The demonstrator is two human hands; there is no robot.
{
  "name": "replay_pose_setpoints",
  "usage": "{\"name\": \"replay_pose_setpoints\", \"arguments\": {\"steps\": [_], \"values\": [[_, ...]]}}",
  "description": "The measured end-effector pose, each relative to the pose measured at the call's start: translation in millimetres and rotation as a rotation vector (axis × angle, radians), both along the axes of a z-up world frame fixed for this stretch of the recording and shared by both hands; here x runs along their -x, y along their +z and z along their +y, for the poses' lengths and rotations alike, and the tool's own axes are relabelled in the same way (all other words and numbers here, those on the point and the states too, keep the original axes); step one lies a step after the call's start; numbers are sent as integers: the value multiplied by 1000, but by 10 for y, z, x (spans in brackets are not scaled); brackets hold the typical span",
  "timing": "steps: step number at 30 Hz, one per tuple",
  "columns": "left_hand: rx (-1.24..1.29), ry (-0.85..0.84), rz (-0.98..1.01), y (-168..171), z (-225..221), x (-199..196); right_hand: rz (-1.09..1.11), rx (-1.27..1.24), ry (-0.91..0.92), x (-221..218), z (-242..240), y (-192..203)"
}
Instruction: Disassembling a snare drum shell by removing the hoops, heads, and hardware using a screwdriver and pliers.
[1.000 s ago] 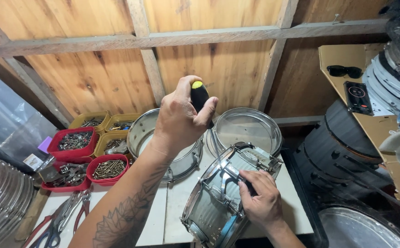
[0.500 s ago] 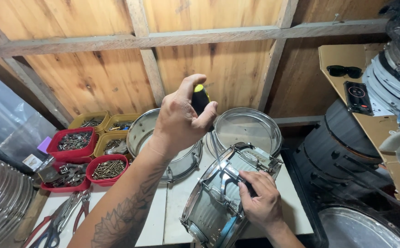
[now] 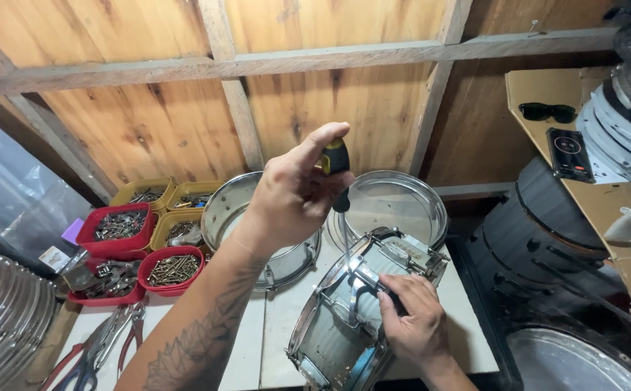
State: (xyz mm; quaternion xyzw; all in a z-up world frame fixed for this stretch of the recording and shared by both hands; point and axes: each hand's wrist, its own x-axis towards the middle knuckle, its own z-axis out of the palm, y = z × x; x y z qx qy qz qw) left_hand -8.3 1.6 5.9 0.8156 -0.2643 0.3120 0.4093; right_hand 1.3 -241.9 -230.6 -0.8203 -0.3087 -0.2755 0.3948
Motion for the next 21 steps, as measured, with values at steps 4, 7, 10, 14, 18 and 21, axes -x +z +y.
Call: {"name": "replay_pose_setpoints", "arguments": {"steps": [4,7,10,14,18,21], "values": [[-18,97,-61,13,-42,-11,18,-9,-9,84,28,137],[-110,245,-340,6,-63,-33,29,-5,-31,92,33,129],[-219,469,-368,48,-107,-4,24,-14,-31,87,34,113],[-393,620,-406,60,-132,-18,7,-11,-24,80,29,113],[-157,387,-297,98,-91,-45,6,-16,-14,72,24,102],[-98,520,-226,182,-123,24,-4,-15,2,68,17,110]]}}
